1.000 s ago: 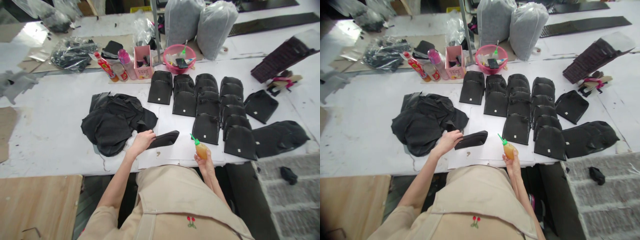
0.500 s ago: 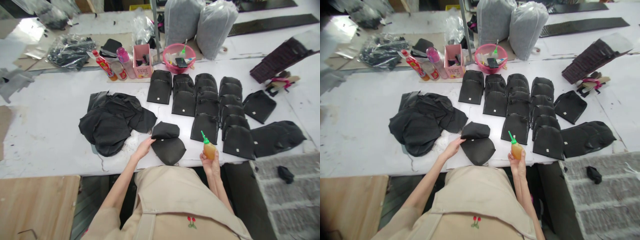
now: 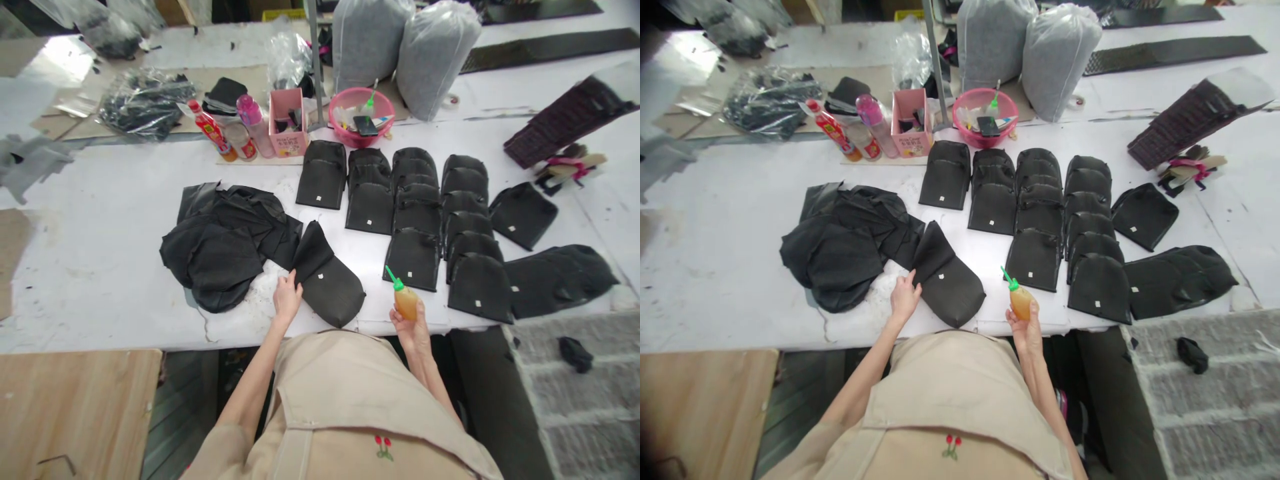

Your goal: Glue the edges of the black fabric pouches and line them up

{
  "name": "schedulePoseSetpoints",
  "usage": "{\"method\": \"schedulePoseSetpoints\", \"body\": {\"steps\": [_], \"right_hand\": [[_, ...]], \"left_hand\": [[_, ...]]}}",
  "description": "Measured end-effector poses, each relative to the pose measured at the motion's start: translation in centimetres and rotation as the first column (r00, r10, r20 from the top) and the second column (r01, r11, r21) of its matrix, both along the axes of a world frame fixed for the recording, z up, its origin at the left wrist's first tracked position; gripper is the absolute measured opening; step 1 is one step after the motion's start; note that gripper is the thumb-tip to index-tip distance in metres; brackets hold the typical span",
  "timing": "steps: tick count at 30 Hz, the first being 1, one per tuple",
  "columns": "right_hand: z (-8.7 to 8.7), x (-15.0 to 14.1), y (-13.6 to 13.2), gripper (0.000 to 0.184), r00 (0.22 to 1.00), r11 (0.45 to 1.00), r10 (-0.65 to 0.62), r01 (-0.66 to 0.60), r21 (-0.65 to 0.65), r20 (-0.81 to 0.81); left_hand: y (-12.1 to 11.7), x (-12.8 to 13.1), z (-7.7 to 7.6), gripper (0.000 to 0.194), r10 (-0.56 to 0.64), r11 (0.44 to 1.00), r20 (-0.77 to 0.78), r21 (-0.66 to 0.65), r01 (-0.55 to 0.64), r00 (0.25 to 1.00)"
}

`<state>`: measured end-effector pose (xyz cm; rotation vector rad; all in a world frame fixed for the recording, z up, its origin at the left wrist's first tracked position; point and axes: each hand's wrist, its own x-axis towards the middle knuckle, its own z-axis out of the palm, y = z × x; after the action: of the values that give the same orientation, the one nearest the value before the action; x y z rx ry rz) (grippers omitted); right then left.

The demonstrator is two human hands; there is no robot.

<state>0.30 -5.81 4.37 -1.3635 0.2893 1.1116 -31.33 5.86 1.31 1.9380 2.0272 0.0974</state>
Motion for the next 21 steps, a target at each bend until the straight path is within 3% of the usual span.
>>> {"method": "schedulePoseSetpoints", "body": {"steps": [2, 4, 6, 8, 15, 21], "right_hand": [[0.0, -0.2, -0.1, 0.05, 1.0, 1.0, 0.002, -0.002, 0.001, 0.007], [-0.1, -0.3, -0.1, 0.05, 1.0, 1.0, 0.013, -0.013, 0.007, 0.012], [-0.1, -0.3, -0.1, 0.052, 1.0, 1.0, 0.022, -0.022, 0.009, 0.017], [-0.2, -0.3, 0.0, 0.054, 0.999, 0.999, 0.034, -0.034, 0.02, 0.026], [-0.2, -0.2, -0.3, 0.053, 1.0, 0.999, 0.024, -0.024, 0.022, 0.014], [-0.4, -0.4, -0.2, 0.049, 1.0, 1.0, 0.017, -0.017, 0.017, 0.002]], "left_hand": [[0.2, 0.8, 0.7, 0.036, -0.024, 0.994, -0.03, 0.107, 0.027, 0.999], [0.4, 2.0, 1.1, 0.026, -0.214, 0.967, 0.0, 0.14, 0.212, 0.977], [0.6, 3.3, 0.9, 0.024, -0.436, 0.898, 0.042, 0.083, 0.431, 0.899], [0.9, 4.5, 0.4, 0.021, -0.521, 0.854, 0.049, 0.011, 0.521, 0.852], [2.3, 5.5, -1.8, 0.047, -0.319, 0.948, 0.047, 0.025, 0.318, 0.947], [4.2, 5.6, -2.7, 0.023, -0.213, 0.976, 0.07, 0.051, 0.21, 0.975]]}}
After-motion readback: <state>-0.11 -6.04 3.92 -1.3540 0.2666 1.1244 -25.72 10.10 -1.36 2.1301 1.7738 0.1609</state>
